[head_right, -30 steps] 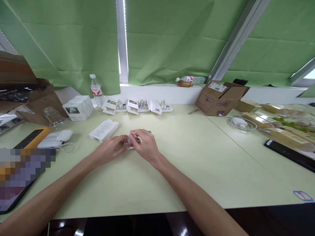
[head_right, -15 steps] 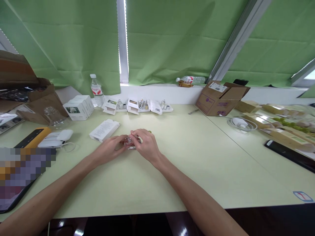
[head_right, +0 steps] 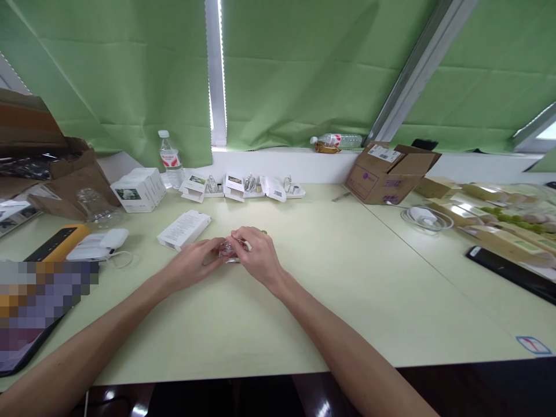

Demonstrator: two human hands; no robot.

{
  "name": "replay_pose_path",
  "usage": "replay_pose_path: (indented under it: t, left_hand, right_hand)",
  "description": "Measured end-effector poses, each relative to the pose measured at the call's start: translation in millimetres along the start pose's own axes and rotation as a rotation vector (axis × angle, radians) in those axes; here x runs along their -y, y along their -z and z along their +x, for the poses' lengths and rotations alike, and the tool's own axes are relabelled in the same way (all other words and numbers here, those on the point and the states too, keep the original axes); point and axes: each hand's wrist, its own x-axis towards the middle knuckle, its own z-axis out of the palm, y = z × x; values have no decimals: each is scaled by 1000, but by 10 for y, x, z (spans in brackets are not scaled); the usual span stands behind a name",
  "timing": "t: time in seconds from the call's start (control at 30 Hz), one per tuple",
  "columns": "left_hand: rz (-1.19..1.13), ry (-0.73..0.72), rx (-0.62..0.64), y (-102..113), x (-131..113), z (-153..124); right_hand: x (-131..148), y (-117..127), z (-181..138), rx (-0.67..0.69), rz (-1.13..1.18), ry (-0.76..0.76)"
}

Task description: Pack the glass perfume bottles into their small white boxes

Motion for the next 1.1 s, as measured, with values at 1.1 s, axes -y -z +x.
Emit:
replay_pose_path:
  t: [1.1]
  left_hand:
    - [-7,12,9,15,-31,-4]
  right_hand:
    - [51,2,-2,54,83,-139]
